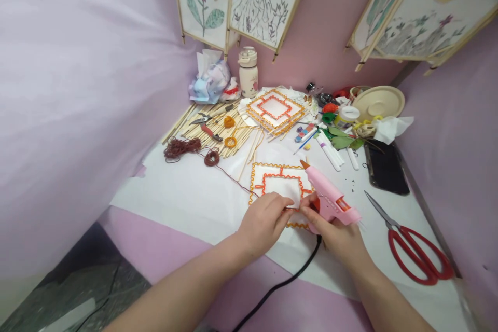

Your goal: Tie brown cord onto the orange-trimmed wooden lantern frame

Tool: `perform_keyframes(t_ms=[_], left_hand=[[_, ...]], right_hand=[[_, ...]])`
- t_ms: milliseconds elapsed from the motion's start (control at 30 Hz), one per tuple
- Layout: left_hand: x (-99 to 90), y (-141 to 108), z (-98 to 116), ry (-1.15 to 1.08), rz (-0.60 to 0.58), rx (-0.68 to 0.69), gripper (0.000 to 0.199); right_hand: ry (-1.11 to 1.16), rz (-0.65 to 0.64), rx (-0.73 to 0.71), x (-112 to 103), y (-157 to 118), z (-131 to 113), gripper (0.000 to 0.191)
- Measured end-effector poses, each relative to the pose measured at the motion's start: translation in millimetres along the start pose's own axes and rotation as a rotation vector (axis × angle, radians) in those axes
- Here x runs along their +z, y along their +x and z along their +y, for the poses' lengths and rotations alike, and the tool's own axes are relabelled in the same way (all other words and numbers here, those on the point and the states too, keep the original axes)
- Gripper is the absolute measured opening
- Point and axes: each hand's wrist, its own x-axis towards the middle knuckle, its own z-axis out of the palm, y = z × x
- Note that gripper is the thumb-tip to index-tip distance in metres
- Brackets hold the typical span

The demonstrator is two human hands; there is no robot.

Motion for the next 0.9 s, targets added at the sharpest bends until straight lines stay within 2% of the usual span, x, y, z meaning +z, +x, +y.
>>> perform_keyframes(t_ms=[333, 667, 767, 900], left_hand=[[-3.2, -1.5, -5.1, 0.105, 0.085, 0.079, 0.015], [-4.4, -4.3, -6.7, 0.153, 0.103, 0.124, 0.022], [-12.9, -1.5, -10.3, 0.107, 0.181, 0.023, 0.021], [-32.1, 6.9, -25.4, 0.047, 0.346, -0.259, 0.021]], right_hand=[[-0.033, 0.153, 0.003, -1.9, 2.1, 2.1, 0.028], [-0.026, 0.142, -0.112, -3.7, 2.9, 1.6, 0.025], [0.015, 0.174, -0.141, -4.0, 2.8, 2.9, 0.027], [0.018, 0.226, -0.159, -5.1, 2.3, 4.6, 0.028]])
